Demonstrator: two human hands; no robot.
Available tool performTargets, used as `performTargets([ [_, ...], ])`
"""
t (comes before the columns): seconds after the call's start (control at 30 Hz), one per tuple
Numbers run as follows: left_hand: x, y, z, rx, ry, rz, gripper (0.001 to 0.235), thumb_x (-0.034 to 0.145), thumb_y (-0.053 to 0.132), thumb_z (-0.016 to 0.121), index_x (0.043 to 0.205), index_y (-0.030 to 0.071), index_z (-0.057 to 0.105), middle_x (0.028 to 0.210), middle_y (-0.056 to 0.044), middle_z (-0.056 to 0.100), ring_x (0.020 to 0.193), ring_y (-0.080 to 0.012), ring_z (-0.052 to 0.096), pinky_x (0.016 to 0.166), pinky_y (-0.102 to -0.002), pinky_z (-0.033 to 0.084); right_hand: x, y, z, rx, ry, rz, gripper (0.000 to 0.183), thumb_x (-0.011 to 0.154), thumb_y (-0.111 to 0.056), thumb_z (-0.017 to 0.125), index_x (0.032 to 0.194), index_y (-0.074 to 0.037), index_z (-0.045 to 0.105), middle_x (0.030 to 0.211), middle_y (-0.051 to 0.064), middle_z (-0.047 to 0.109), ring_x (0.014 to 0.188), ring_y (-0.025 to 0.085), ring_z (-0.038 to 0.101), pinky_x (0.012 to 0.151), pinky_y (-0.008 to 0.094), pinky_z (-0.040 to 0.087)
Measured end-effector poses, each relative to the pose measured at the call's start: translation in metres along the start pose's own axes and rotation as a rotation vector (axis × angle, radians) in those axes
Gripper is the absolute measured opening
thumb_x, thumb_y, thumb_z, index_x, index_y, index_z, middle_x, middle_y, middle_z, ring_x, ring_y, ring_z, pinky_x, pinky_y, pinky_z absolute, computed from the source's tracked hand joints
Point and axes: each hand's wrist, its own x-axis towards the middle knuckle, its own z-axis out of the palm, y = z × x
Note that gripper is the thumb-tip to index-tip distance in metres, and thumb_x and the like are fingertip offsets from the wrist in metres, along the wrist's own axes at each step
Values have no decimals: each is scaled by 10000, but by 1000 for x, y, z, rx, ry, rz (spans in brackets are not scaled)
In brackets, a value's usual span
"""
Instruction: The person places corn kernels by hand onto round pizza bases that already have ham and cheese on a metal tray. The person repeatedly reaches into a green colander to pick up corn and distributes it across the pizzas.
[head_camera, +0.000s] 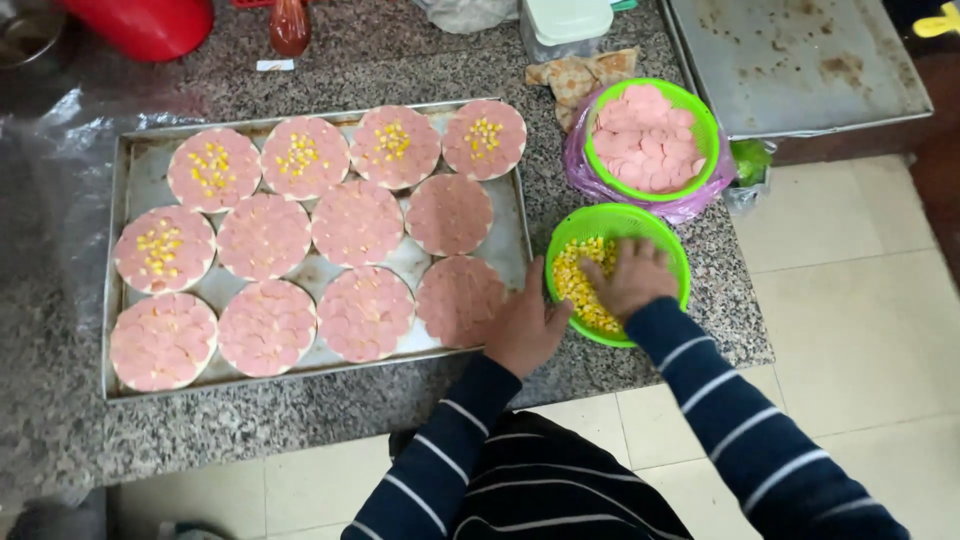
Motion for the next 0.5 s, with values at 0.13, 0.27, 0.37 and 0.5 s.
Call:
performTargets([
  [0.13, 15, -8, 22, -51, -5, -35, 759, 1217, 280, 456, 1798, -31, 79, 1024, -207, 730, 789, -290, 743, 660, -450, 594, -7, -32, 21, -31, 9, -154, 813, 1144, -797, 363, 1501, -90, 544, 1408, 238, 607, 1271, 497, 715, 1008, 616, 646],
  [0.27, 18, -11, 33, -49, 64, -49, 780, 1187, 184, 472, 1817, -6, 53, 1021, -228, 753, 777, -306, 753, 658, -424, 607, -4, -22, 42, -23, -18, -382, 481, 1232, -548, 315, 1282, -103, 491, 1204, 171, 608, 923, 457, 817, 754, 575, 722],
  [0.37, 19, -11, 32, -1, 68, -95, 773, 1192, 211, 479, 1822, 10, 80, 971, -215, 759, 732, -282, 736, 664, -413, 605, -9, -20, 34, -5, -18, -433, 406, 1183, -486, 437, 1110, -113, 579, 980, 129, 720, 901, 416, 839, 735, 520, 708],
  [0.5, 2, 23, 15, -3, 70, -96, 787, 1183, 247, 510, 1829, 40, 112, 964, -213, 772, 740, -304, 744, 715, -464, 619, 26, 12, 31, 227, -104, -318, 492, 1161, -489, 492, 1092, -71, 743, 962, 188, 822, 928, 440, 837, 756, 541, 682],
])
